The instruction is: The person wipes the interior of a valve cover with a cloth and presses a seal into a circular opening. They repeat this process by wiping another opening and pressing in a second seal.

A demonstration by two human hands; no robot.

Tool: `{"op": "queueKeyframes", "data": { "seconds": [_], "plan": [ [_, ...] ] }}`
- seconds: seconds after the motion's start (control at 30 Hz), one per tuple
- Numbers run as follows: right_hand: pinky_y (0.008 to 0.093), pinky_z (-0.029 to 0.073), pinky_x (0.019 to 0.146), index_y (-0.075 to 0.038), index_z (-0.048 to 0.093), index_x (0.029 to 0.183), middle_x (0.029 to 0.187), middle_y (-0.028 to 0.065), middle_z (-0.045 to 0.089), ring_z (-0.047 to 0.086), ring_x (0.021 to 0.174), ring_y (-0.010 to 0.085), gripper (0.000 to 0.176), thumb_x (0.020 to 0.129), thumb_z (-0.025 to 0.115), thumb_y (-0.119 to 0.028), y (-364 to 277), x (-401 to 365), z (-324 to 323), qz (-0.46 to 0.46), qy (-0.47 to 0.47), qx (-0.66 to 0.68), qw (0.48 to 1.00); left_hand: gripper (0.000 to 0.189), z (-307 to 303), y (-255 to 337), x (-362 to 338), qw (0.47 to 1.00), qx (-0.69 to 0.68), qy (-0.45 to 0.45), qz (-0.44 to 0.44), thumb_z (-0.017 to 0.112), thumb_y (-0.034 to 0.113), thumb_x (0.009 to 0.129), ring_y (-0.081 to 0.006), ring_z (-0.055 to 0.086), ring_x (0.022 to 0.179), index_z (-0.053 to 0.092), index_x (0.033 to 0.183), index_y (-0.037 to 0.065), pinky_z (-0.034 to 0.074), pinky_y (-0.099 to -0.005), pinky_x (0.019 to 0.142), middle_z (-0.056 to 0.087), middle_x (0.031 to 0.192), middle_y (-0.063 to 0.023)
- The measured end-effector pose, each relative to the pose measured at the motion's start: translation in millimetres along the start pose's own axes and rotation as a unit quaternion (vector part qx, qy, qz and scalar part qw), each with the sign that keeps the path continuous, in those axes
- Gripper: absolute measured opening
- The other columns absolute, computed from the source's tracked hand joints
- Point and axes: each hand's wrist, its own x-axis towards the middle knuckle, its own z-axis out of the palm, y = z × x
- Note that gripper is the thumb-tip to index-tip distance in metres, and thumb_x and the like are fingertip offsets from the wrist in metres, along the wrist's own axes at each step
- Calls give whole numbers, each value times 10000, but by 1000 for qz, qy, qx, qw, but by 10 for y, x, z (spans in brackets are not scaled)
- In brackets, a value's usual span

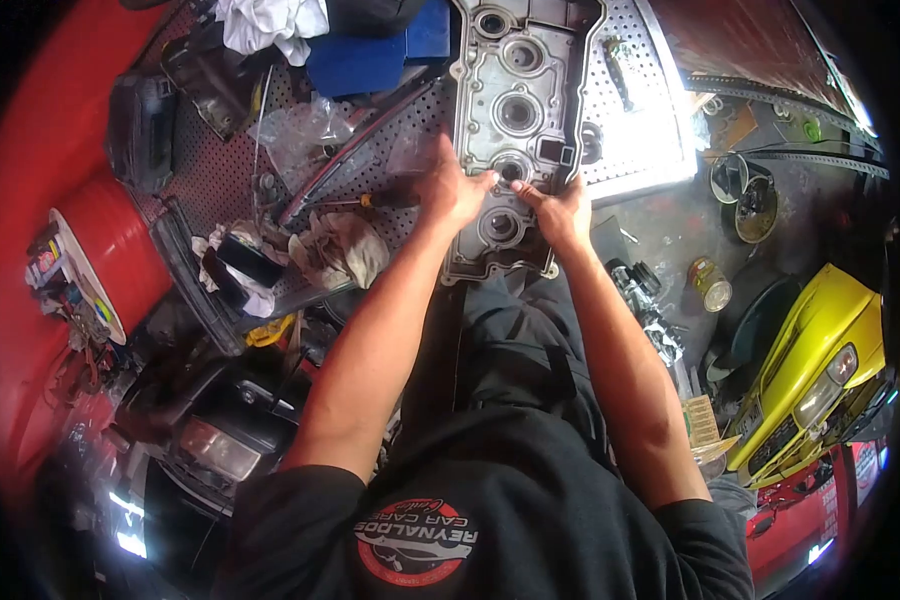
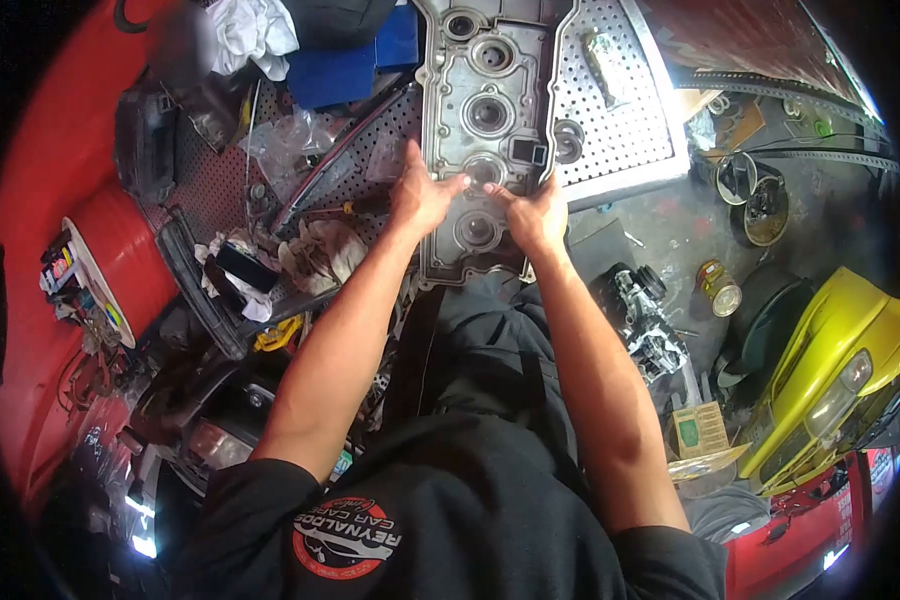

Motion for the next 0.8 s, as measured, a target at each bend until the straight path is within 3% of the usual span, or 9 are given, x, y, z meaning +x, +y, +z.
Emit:
{"op": "queueKeyframes", "data": {
  "seconds": [0.1, 0.33, 0.43, 0.57, 0.8],
  "plan": [
    [343, 539, 878, -8, 618, 1197, 1099, 134, 741, 692, 964, 202, 585, 700, 919, -77, -155, -77, 39, 1, 27, -13, 1000, 1126, 36, -34, 9, 999, -26, 17, 21, 852, 392, 770, -441, 557, 1288, 190, 1556, -68, 438, -444, 1094, 529, 1402, -342],
    [343, 544, 867, 2, 639, 1188, 1055, 132, 754, 705, 931, 206, 571, 705, 916, -122, 44, 40, 44, -21, 5, -19, 1000, 1089, -25, 9, -11, 999, -35, -6, 13, 839, 371, 774, -442, 557, 1289, 211, 1547, -68, 438, -440, 1095, 528, 1394, -351],
    [367, 518, 933, 13, 591, 1254, 1142, 171, 720, 682, 1027, 259, 687, 694, 933, -191, 125, 78, 33, 8, 25, -84, 996, 1085, -49, 17, -25, 998, -53, -15, 21, 829, 365, 777, -447, 551, 1294, 202, 1555, -59, 435, -446, 1101, 520, 1401, -356],
    [381, 490, 985, 22, 537, 1311, 1215, 200, 681, 652, 1107, 299, 788, 687, 942, -237, -31, 16, 41, 28, 26, -106, 994, 1055, 111, -56, 9, 998, -5, 43, 36, 823, 353, 778, -450, 553, 1288, 228, 1549, -53, 432, -454, 1107, 521, 1405, -347],
    [376, 477, 1011, 37, 513, 1319, 1226, 192, 668, 636, 1129, 288, 798, 702, 941, -234, 57, 70, 33, 32, 17, -91, 995, 974, 36, 21, -47, 999, -36, 27, 24, 819, 337, 784, -444, 563, 1275, 299, 1514, -45, 434, -455, 1102, 539, 1390, -333]
  ]
}}
